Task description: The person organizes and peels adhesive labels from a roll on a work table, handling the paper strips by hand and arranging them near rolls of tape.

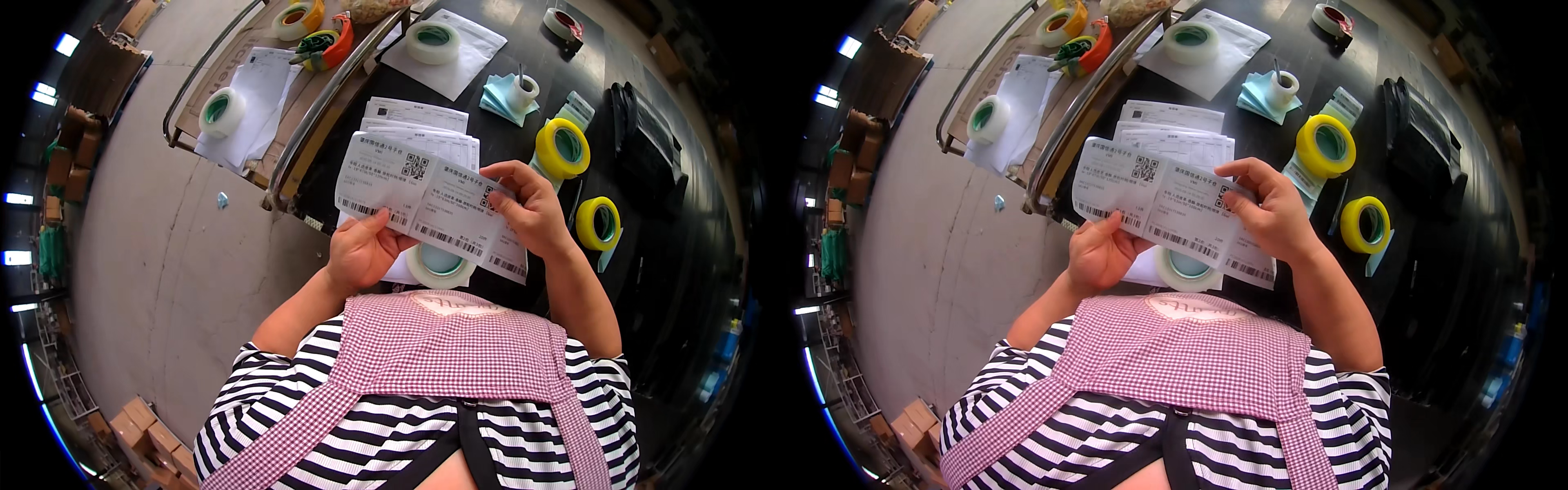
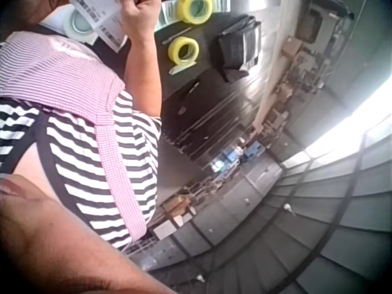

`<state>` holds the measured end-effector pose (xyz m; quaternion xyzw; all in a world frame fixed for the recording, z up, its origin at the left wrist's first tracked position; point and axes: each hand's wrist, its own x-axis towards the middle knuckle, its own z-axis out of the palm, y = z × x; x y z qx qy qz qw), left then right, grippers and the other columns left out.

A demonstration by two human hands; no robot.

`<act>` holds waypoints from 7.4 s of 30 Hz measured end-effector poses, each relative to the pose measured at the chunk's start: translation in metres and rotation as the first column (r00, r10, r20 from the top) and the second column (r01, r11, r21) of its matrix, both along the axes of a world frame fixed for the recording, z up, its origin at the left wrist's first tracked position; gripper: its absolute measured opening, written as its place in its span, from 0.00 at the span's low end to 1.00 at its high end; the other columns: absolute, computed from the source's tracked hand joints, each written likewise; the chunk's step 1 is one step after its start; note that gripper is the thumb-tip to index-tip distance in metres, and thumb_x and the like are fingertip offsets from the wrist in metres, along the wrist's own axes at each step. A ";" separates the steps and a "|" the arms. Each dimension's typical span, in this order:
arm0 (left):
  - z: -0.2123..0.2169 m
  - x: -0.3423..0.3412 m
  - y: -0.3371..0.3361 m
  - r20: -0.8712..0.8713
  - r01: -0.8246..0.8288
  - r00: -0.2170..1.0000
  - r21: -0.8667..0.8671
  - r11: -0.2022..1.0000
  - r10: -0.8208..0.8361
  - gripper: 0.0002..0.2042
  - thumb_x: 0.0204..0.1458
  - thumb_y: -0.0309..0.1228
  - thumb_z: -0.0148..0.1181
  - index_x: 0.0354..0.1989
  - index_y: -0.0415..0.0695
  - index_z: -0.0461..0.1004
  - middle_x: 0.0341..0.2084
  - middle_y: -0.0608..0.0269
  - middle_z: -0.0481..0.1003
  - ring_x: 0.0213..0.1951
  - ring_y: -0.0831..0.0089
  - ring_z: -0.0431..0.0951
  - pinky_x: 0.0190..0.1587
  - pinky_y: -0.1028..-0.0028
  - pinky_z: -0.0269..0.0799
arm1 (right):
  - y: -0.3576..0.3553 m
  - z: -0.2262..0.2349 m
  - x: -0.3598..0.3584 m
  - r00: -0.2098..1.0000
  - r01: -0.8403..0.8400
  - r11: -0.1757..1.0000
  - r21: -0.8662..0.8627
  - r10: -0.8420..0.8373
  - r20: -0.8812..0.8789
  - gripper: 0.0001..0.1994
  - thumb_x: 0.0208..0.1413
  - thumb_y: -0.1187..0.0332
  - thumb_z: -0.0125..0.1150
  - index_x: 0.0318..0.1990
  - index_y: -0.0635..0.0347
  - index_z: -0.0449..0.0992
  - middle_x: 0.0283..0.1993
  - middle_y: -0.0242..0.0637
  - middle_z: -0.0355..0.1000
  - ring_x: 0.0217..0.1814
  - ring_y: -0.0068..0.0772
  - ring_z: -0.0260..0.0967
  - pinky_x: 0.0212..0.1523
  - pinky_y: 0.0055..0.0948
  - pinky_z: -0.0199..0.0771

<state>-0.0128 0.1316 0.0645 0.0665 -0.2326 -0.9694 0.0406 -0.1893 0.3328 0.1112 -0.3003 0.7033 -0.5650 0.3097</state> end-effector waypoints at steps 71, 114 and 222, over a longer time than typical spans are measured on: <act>-0.008 -0.009 0.016 0.101 0.004 0.995 -0.044 0.999 0.000 0.21 0.68 0.36 0.32 0.66 0.39 0.49 0.62 0.46 0.62 0.64 0.53 0.64 0.66 0.50 0.60 | 0.080 0.002 -0.024 0.978 0.139 0.977 -0.161 -0.110 0.175 0.21 0.47 0.75 0.63 0.53 0.63 0.74 0.41 0.34 0.73 0.43 0.22 0.72 0.52 0.25 0.73; -0.056 -0.138 0.045 0.246 0.267 0.964 -0.855 0.445 -0.104 0.08 0.53 0.21 0.59 0.42 0.37 0.73 0.31 0.64 0.77 0.33 0.78 0.75 0.38 0.76 0.72 | 0.084 -0.071 -0.009 0.848 0.530 0.845 -0.073 -0.529 0.035 0.11 0.55 0.70 0.64 0.44 0.66 0.77 0.33 0.35 0.76 0.35 0.22 0.71 0.39 0.21 0.71; -0.051 -0.253 0.126 -0.175 -0.163 0.975 -0.982 0.099 -0.135 0.10 0.51 0.25 0.61 0.42 0.41 0.75 0.49 0.53 0.69 0.51 0.58 0.72 0.55 0.68 0.68 | 0.111 -0.125 -0.170 0.675 0.726 0.643 -0.245 -0.598 0.433 0.22 0.48 0.84 0.63 0.51 0.60 0.70 0.48 0.37 0.74 0.49 0.33 0.73 0.53 0.34 0.72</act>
